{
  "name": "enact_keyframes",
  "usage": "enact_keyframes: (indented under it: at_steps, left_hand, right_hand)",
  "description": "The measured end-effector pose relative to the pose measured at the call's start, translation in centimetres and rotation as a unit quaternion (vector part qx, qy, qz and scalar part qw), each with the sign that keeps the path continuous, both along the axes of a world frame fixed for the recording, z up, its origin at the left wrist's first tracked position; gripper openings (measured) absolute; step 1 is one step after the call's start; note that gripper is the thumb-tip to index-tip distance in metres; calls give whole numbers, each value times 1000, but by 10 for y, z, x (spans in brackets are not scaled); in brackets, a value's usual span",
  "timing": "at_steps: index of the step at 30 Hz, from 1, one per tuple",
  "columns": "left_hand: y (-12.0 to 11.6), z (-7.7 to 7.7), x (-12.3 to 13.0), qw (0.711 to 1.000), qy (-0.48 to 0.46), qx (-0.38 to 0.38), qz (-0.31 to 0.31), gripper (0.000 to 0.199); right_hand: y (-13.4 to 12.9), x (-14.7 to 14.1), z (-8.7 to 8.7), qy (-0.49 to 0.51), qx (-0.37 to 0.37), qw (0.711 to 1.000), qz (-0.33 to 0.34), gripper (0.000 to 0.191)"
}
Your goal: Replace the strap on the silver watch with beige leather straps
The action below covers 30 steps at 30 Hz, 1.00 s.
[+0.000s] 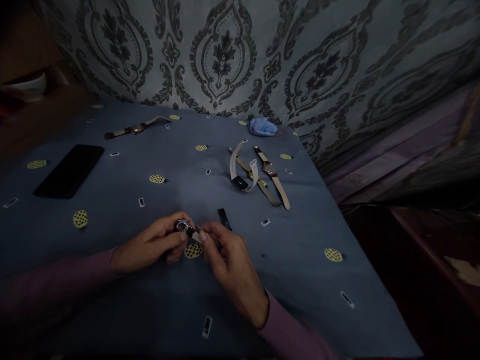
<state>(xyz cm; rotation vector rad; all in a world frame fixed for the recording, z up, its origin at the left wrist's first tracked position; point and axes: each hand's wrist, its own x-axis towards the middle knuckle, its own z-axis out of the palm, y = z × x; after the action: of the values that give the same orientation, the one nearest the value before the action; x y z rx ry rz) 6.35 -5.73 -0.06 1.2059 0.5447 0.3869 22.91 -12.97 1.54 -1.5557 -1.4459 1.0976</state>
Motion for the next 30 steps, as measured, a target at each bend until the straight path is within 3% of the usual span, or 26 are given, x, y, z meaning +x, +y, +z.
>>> enact_keyframes:
  at_steps: [10,14,18,23,30]
  left_hand:
    - [4,2,0,1000,18,18,10,10]
    - [16,4,-3,999,54,7,8,17]
    - [26,4,-5,996,73,47,-6,24]
    - [29,7,-3,993,87,68,46,25]
    - [35,12,-2,991,72,-4,115,28]
  right_hand:
    - [0,2,-1,-2,-5,1000,-16,30]
    - [1,5,-4,56,-35,997,-30,28]
    - [2,6,-8,113,-43,991,-51,28]
    - [-1,7,-12,166,-52,984,-41,29]
    - [-7,6,-16,210,-54,976,-35,33]
